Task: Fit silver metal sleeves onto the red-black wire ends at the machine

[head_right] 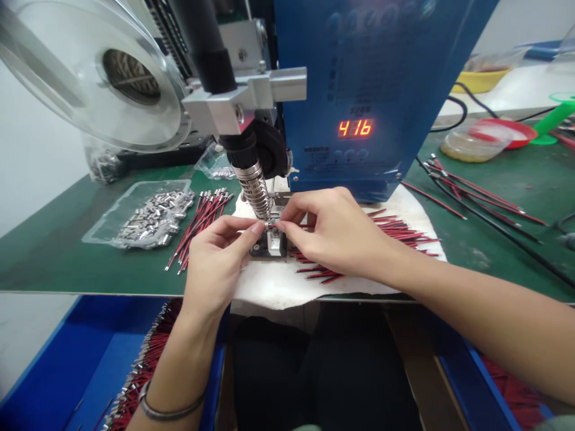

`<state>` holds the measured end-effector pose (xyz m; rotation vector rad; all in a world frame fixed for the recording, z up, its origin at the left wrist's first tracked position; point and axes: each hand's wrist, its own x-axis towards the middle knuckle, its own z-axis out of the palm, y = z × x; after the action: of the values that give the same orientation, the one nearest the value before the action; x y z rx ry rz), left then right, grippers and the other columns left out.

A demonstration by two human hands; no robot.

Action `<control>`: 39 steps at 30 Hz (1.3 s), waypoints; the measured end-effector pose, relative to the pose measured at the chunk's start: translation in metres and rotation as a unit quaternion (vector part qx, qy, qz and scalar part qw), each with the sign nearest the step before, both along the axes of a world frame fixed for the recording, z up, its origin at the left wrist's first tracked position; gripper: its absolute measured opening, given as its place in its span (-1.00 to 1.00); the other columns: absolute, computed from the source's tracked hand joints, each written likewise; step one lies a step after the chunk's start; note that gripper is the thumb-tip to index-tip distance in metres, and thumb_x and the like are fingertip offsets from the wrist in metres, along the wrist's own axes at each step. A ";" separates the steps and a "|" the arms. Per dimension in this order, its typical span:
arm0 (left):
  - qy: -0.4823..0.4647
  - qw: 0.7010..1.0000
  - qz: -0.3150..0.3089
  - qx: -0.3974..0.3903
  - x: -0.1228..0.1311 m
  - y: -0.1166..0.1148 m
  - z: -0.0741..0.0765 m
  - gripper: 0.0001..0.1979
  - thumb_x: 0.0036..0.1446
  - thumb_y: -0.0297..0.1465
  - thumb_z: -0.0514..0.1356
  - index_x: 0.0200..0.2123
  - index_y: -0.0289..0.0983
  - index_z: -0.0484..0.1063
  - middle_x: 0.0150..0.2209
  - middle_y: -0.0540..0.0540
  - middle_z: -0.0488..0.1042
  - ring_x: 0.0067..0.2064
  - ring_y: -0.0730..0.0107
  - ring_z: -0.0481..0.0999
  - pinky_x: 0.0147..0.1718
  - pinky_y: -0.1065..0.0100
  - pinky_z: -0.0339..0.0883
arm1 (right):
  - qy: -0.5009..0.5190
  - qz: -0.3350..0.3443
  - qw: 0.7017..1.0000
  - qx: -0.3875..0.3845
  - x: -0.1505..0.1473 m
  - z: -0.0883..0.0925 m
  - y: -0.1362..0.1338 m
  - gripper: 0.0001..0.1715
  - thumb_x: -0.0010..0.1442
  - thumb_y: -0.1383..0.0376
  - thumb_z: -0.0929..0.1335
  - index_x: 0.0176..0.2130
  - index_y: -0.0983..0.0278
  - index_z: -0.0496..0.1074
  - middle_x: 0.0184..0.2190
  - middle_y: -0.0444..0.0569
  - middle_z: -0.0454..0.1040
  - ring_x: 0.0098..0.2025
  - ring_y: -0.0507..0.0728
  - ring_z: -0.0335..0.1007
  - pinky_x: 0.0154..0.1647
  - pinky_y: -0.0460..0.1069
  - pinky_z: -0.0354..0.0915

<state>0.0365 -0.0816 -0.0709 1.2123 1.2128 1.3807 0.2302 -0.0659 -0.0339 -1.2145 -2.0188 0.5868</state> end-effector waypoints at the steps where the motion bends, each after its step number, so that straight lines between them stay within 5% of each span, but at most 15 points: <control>1: -0.001 1.000 0.000 -0.001 0.000 0.000 0.000 -0.81 0.09 -0.28 0.48 -0.35 -0.26 0.61 -0.61 0.11 0.31 -0.58 0.64 0.11 -0.62 0.47 -0.05 | 0.000 0.001 1.000 0.000 0.000 0.000 0.000 -0.77 0.27 0.18 0.45 -0.39 0.22 0.62 -0.66 -0.18 0.45 -0.65 0.02 0.19 -0.56 0.01 0.12; 39: 0.004 1.000 -0.001 0.007 0.001 0.000 0.000 -0.78 0.09 -0.25 0.48 -0.37 -0.26 0.60 -0.56 0.05 0.39 -0.56 0.59 0.17 -0.60 0.45 -0.05 | -0.007 -0.005 1.000 0.002 -0.001 0.002 -0.002 -0.80 0.26 0.23 0.44 -0.40 0.20 0.59 -0.64 -0.16 0.48 -0.63 0.05 0.25 -0.52 0.03 0.15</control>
<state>0.0378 -0.0819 -0.0704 1.2310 1.2082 1.3861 0.2294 -0.0676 -0.0319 -1.2276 -2.0243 0.5701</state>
